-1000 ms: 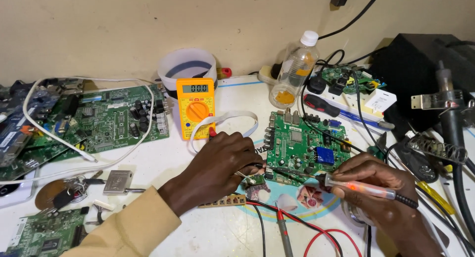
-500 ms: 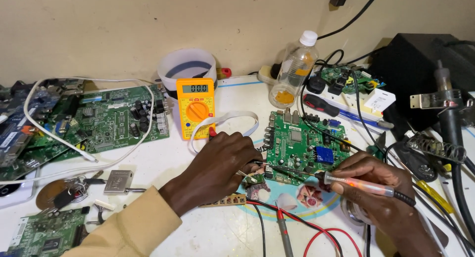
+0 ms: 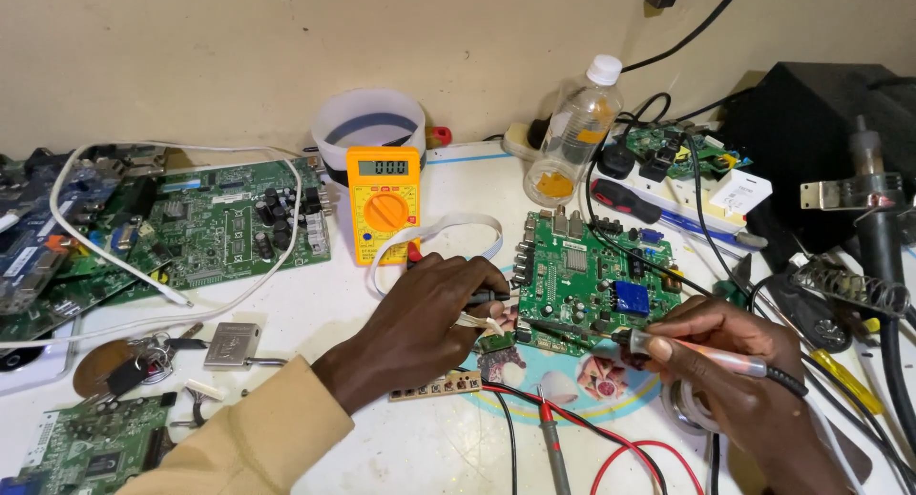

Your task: Inspecting and repairing electronic circuit boards using a multimeter and soldering iron on a workbench.

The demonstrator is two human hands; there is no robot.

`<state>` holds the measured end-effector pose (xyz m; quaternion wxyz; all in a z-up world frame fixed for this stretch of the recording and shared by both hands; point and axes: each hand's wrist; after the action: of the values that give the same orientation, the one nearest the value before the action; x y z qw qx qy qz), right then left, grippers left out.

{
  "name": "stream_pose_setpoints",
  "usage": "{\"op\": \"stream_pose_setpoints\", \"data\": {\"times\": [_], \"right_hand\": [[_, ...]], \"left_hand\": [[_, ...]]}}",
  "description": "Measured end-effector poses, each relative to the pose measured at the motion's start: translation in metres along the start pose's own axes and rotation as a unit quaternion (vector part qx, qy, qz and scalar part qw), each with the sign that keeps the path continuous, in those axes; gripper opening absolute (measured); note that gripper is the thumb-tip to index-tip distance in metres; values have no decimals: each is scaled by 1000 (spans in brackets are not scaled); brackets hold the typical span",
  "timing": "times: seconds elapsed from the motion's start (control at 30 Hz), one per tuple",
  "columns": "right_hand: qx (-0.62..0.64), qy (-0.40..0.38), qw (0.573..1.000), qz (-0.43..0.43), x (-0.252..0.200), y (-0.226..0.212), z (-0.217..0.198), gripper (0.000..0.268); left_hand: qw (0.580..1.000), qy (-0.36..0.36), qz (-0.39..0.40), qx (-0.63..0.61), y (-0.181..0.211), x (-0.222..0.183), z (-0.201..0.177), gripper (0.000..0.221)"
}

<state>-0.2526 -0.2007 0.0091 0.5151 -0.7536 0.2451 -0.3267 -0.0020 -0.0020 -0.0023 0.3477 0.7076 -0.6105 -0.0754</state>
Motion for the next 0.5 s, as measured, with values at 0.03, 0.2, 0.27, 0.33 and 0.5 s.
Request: {"op": "stream_pose_setpoints", "data": {"times": [0.03,0.2,0.27,0.33,0.5], "right_hand": [[-2,-9,1000,-14,0,1,-1,18],[9,-6,999,-38,1,6,0,17],[7,-6,1000,-17,1,8,-2,18],[7,-9,1000,-27,2,8,-1,18],[15,-17,999,-34,2,8,-1,17]], "left_hand": [[1000,-5,2,3,0,0,0,50],[1000,-7,6,-2,-1,-1,0,49],[1000,-9,1,2,-2,-2,1,51],[1000,-10,-1,1,-2,-2,1,51],[1000,-10,0,3,-2,-1,1,51]]}}
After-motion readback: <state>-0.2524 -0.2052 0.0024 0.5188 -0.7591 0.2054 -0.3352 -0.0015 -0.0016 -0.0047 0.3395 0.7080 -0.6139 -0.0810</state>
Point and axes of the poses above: each hand's wrist, its own x-axis towards the middle knuckle, its own z-axis out of the palm, y = z × x, and after that the axes turned 3 degrees about -z, right-handed
